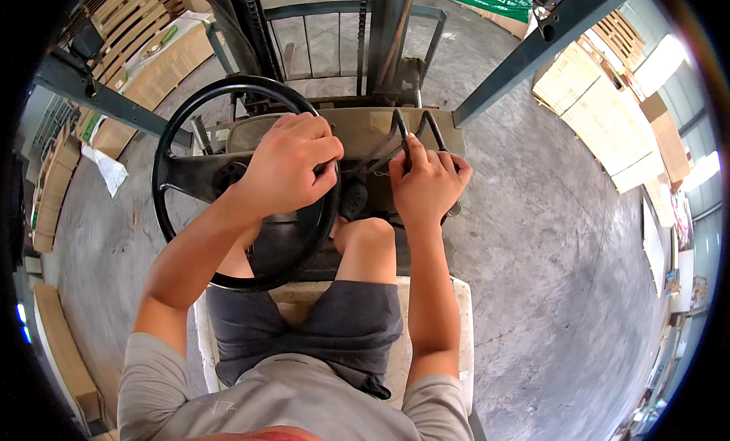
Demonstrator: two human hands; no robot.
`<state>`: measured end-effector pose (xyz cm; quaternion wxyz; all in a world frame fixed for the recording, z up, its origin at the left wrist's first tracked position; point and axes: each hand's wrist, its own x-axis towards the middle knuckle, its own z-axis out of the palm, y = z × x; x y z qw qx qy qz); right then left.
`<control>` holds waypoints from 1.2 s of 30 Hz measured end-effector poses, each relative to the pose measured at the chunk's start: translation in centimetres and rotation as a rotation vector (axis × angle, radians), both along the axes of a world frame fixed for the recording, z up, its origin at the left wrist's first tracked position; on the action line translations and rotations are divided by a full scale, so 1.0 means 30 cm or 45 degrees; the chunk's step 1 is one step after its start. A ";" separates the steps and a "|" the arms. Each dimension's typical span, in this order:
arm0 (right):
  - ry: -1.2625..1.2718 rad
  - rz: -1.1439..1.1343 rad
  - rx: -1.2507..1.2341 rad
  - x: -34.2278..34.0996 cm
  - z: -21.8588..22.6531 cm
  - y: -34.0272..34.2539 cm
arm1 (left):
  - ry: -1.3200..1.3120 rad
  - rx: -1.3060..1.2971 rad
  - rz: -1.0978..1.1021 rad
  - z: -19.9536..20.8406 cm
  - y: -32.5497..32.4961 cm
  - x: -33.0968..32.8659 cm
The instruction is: The person operates a forklift in a warehouse by sitting on the seat and using the steering wheel and levers to drive and maneuver the vehicle.
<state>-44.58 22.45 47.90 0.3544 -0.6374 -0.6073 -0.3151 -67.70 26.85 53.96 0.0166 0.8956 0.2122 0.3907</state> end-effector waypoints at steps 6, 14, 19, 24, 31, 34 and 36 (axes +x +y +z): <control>-0.019 -0.127 -0.026 -0.111 -0.099 0.182 | -0.015 0.178 0.189 -0.050 0.374 -0.116; -0.048 -0.209 -0.041 -0.262 -0.191 0.424 | -0.237 -0.128 0.398 -0.110 0.871 -0.553; -0.015 -0.289 -0.128 -0.320 -0.290 0.569 | -0.263 -0.165 0.527 -0.255 1.063 -0.747; -0.089 -0.348 -0.078 -0.394 -0.286 0.681 | -0.298 -0.099 0.599 -0.393 1.113 -0.968; 0.021 -0.466 -0.186 -0.366 -0.393 0.932 | -0.206 -0.204 -0.061 -0.652 1.004 -1.032; 0.037 -0.492 -0.196 -0.344 -0.408 1.041 | -0.194 -0.235 -0.348 -0.656 1.052 -0.901; 0.056 -0.486 -0.224 -0.339 -0.413 1.102 | -0.138 -0.245 -0.422 -0.670 1.132 -0.861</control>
